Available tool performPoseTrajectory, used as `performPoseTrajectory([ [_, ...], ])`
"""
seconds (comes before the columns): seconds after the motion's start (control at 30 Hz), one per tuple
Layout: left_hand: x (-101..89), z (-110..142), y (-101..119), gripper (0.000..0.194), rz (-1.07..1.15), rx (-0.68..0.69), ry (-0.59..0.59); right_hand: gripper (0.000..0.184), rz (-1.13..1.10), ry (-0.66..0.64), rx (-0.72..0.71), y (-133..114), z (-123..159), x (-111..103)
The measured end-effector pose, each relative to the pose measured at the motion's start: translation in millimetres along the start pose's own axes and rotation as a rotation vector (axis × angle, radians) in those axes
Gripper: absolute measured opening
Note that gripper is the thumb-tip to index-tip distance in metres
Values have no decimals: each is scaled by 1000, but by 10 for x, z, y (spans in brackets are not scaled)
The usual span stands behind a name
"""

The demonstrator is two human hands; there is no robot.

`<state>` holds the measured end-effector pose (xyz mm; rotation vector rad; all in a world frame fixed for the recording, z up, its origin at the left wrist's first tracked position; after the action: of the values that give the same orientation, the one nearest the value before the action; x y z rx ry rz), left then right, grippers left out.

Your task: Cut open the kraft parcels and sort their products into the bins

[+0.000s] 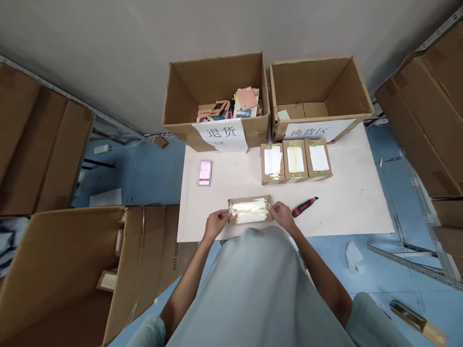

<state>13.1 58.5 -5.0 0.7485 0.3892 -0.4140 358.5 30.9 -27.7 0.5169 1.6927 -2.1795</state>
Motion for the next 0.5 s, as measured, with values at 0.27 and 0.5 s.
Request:
performPoseTrajectory([
  [0.27, 36, -257, 381, 60, -227, 81, 170, 51, -107, 179, 60, 189, -254, -616],
  [0.5, 905, -776, 1723, 65, -219, 258, -36, 120, 190, 686, 218, 727, -1127, -2356],
])
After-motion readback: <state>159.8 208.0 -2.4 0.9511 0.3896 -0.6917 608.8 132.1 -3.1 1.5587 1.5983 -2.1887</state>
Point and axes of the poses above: each hand's wrist, its own z-axis away from the middle knuckle, its own x-axis out of the palm, y = z × x, the point moved 6 cm from there along -z, towards the middle knuckle, and after that the axes turned 10 degrees about -x, right-handed, at the moved point
